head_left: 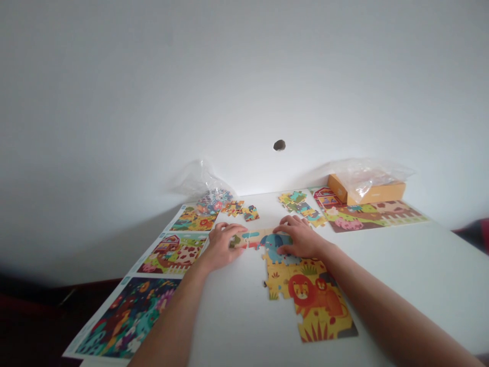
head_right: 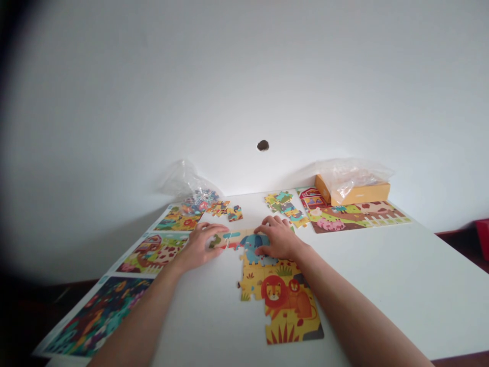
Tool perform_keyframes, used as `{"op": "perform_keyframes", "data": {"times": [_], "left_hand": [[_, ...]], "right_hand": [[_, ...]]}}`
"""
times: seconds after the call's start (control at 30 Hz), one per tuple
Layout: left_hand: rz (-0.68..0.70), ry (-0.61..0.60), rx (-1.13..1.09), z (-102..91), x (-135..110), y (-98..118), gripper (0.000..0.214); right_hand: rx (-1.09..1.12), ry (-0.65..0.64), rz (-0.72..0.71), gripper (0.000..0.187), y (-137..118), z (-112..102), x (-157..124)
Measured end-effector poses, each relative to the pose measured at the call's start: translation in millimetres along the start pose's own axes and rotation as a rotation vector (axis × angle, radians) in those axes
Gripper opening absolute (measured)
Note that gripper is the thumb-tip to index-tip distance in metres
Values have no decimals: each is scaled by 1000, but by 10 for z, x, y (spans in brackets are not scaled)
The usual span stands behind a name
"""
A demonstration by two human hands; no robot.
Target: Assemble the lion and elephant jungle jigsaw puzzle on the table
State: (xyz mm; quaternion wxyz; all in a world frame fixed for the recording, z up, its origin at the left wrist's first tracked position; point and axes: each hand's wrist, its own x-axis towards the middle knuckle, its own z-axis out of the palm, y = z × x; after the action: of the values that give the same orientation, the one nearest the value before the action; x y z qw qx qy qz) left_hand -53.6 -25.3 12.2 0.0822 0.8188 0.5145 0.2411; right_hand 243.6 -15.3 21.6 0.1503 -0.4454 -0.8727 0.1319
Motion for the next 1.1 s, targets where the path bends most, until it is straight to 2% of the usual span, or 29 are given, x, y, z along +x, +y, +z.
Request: {"op": "perform_keyframes", "data": {"times": [0.27,0.57,1.1], "left_hand": [[-42,21,25,36,-10,-93,48],[39,24,75,5,21,-34,24],[43,15,82,11,19,11,26]], "right_hand": [[5,4,4,51,-6,-2,-5],[-4,-1,15,52,-11,-1,0],[-7,5,15,52,-11,2,1]]}}
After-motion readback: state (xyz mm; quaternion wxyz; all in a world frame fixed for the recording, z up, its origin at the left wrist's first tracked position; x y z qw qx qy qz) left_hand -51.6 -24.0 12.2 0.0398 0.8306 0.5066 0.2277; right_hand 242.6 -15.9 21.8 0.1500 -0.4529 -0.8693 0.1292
